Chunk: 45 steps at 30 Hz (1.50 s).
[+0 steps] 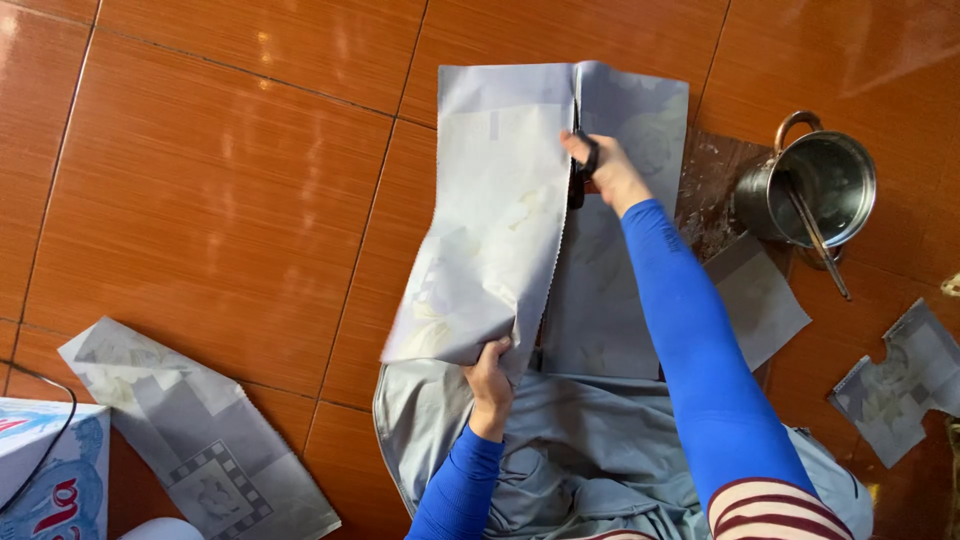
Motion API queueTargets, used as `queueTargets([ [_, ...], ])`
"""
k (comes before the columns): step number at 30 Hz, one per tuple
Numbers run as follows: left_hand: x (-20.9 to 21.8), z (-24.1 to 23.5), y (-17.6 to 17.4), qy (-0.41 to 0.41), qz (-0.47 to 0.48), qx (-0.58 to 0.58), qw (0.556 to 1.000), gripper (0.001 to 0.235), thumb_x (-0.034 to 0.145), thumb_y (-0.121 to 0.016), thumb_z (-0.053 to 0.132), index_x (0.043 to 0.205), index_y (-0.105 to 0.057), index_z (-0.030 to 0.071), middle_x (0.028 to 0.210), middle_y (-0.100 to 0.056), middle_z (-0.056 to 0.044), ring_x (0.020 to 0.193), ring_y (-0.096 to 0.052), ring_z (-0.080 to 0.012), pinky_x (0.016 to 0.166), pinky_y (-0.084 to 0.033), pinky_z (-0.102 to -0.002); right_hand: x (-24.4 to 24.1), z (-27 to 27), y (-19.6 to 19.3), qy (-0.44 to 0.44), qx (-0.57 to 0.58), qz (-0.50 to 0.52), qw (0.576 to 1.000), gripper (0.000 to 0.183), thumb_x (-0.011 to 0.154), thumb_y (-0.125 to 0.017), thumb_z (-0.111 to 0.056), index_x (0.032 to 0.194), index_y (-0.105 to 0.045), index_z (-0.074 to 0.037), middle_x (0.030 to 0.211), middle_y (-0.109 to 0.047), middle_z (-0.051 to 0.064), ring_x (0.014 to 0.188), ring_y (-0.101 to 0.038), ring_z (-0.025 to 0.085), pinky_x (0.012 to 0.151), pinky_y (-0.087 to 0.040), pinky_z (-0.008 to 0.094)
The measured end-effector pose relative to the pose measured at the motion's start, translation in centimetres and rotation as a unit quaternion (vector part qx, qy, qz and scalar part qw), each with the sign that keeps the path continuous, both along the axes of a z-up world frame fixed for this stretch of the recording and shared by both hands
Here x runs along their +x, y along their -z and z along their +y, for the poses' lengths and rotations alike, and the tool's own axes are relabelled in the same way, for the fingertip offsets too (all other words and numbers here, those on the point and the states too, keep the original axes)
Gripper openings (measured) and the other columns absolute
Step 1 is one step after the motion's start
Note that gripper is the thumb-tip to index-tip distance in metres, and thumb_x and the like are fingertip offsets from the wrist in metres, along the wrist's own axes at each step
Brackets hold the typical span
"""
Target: Cut pieces of patterned paper, apply adhesive paste, and stick them onto a bamboo giraffe frame to decorate it.
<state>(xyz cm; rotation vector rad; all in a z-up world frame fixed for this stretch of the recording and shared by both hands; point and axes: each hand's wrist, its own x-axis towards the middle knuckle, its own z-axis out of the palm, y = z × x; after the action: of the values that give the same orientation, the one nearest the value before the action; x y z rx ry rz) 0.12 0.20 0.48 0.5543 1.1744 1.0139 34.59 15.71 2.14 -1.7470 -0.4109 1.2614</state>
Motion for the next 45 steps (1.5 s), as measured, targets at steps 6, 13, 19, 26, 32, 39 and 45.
queueTargets([
  [6, 0.3, 0.5, -0.5, -0.009, -0.022, -0.005, 1.0, 0.015, 0.08, -0.066, -0.001, 0.094, -0.069, -0.005, 0.094, -0.071, -0.009, 0.087, -0.065, -0.0193, 0.083, -0.052, -0.03, 2.2, -0.1, 6.2, -0.018, 0.021, -0.123, 0.992, 0.061, 0.093, -0.084, -0.057, 0.092, -0.065, 0.001, 0.083, -0.055, 0.001, 0.073, -0.048, 0.012, 0.06, -0.038, 0.033],
  [13, 0.5, 0.0, -0.5, -0.001, -0.048, -0.017, 0.999, 0.015, 0.082, -0.067, -0.001, 0.094, -0.072, -0.007, 0.093, -0.072, -0.009, 0.087, -0.065, -0.0198, 0.082, -0.052, -0.03, 0.3, 3.0, -2.3, 0.03, 0.013, 0.035, 0.999, 0.037, 0.078, -0.078, -0.051, 0.089, -0.073, -0.016, 0.073, -0.068, -0.004, 0.062, -0.064, 0.01, 0.052, -0.053, 0.029],
  [19, 1.3, 0.7, 0.3, -0.026, -0.046, 0.021, 0.998, 0.016, 0.08, -0.068, -0.001, 0.095, -0.069, -0.006, 0.094, -0.071, -0.008, 0.088, -0.064, -0.0198, 0.082, -0.052, -0.03, -0.6, 2.1, -2.7, 0.027, 0.017, -0.131, 0.991, 0.044, 0.091, -0.079, -0.048, 0.086, -0.066, -0.007, 0.07, -0.062, 0.001, 0.057, -0.059, 0.011, 0.05, -0.046, 0.027],
  [26, 3.4, 2.4, -0.4, -0.056, -0.028, 0.038, 0.997, 0.024, 0.081, -0.073, 0.004, 0.101, -0.067, -0.005, 0.098, -0.07, -0.007, 0.089, -0.064, -0.0187, 0.081, -0.052, -0.031, -6.4, -10.6, -8.5, -0.048, 0.159, -0.098, 0.981, 0.024, 0.106, -0.07, -0.026, 0.096, -0.059, -0.007, 0.07, -0.053, -0.001, 0.057, -0.051, 0.009, 0.051, -0.041, 0.026],
  [32, 3.5, 3.8, -2.4, -0.071, 0.017, 0.079, 0.994, 0.036, 0.094, -0.073, 0.022, 0.112, -0.07, -0.009, 0.104, -0.074, -0.01, 0.094, -0.066, -0.0169, 0.085, -0.053, -0.031, -8.1, -31.8, -7.0, -0.098, 0.007, -0.188, 0.977, 0.031, 0.103, -0.067, -0.025, 0.084, -0.059, -0.003, 0.065, -0.056, 0.005, 0.053, -0.052, 0.014, 0.049, -0.04, 0.03],
  [39, 1.3, 13.9, 0.3, -0.057, 0.09, 0.217, 0.97, 0.037, 0.09, -0.057, 0.016, 0.122, -0.059, -0.003, 0.094, -0.068, -0.013, 0.086, -0.064, -0.0243, 0.078, -0.054, -0.039, -0.5, -46.9, -2.1, 0.088, -0.059, -0.153, 0.983, 0.032, 0.099, -0.07, -0.031, 0.103, -0.063, -0.001, 0.07, -0.057, 0.009, 0.059, -0.057, 0.02, 0.049, -0.047, 0.036],
  [45, -11.0, 20.4, -18.4, 0.097, -0.055, 0.372, 0.921, 0.047, 0.105, -0.051, 0.01, 0.152, -0.052, 0.003, 0.129, -0.069, -0.004, 0.117, -0.062, -0.0228, 0.1, -0.053, -0.036, 3.4, -53.3, 0.0, 0.085, -0.016, -0.172, 0.981, 0.031, 0.099, -0.07, -0.032, 0.116, -0.061, -0.008, 0.073, -0.057, 0.008, 0.06, -0.059, 0.021, 0.052, -0.05, 0.038],
])
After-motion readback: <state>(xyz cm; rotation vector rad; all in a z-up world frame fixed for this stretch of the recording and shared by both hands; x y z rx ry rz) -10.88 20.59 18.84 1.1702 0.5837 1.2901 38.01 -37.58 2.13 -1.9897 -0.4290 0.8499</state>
